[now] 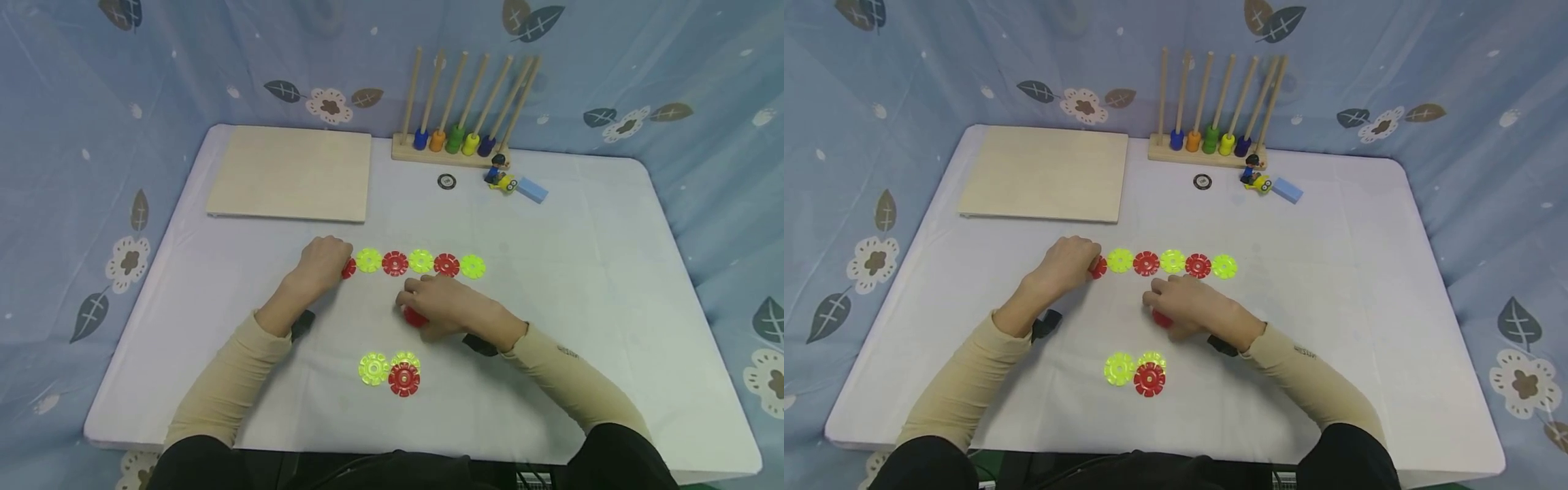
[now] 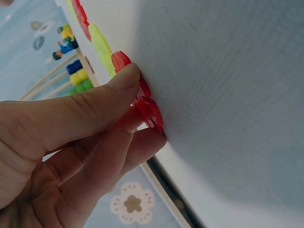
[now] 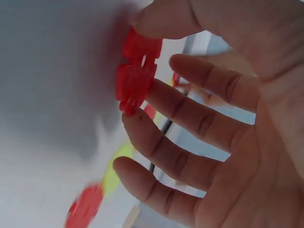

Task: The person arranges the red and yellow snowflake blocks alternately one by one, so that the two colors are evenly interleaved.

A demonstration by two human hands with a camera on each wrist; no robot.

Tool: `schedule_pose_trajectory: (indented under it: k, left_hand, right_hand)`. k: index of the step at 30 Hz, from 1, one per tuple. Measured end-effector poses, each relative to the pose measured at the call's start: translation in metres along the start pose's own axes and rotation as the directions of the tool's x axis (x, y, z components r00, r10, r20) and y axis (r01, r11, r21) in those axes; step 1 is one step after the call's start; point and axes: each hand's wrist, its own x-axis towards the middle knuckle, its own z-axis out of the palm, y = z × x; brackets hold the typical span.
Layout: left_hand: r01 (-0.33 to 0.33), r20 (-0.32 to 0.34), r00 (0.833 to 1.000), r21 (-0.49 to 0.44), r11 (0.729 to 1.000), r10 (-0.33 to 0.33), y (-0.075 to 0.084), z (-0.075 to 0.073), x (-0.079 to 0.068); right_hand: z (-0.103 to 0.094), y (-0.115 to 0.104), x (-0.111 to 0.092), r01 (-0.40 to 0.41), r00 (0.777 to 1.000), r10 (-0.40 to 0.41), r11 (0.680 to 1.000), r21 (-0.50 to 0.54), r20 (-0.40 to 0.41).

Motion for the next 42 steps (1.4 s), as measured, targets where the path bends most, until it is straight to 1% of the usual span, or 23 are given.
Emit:
schedule_pose_trajectory:
  k: [4,7,10,13,16,22,29,36,39,42]
  left_hand:
    - [-0.005,-0.002,1.0,0.0,1.0,0.005,-0.001,0.001,0.0]
    - [-0.008,-0.001,1.0,0.003,1.0,0.008,-0.002,0.001,0.0]
    - [-0.01,0.004,1.0,0.002,1.0,0.01,-0.002,0.001,0.0]
    - [-0.009,0.008,1.0,0.001,1.0,0.009,-0.002,0.0,0.0]
    - [-0.004,0.013,1.0,0.004,1.0,0.004,-0.003,0.0,0.001]
    - [-0.008,0.018,1.0,-0.003,1.0,0.008,-0.003,0.0,0.001]
    - [-0.005,0.017,1.0,-0.007,1.0,0.006,-0.003,0.001,0.001]
    - [-0.006,0.007,1.0,-0.024,1.0,0.006,-0.003,0.0,0.0]
    - [-0.01,0.002,1.0,-0.028,1.0,0.01,-0.003,0.0,0.0]
    - [-0.009,0.002,1.0,-0.032,0.999,0.009,-0.003,0.0,0.001]
  right_hand:
    - [0.003,0.025,-0.021,-0.077,0.995,0.081,0.994,0.073,-0.059]
    - [0.006,0.045,-0.039,-0.158,0.982,0.17,0.979,0.131,-0.085]
    - [0.008,0.063,-0.056,-0.26,0.957,0.277,0.95,0.175,-0.084]
    - [0.01,0.082,-0.068,-0.343,0.929,0.363,0.918,0.197,-0.072]
    - [0.01,0.098,-0.075,-0.39,0.909,0.411,0.896,0.211,-0.063]
    - [0.016,0.116,-0.074,-0.426,0.892,0.449,0.872,0.243,-0.047]
    - [0.016,0.12,-0.071,-0.447,0.882,0.47,0.856,0.26,-0.03]
    - [0.015,0.119,-0.071,-0.434,0.89,0.455,0.865,0.252,-0.031]
    - [0.014,0.117,-0.072,-0.431,0.89,0.454,0.872,0.231,-0.055]
    - [0.012,0.112,-0.072,-0.42,0.889,0.447,0.883,0.21,-0.097]
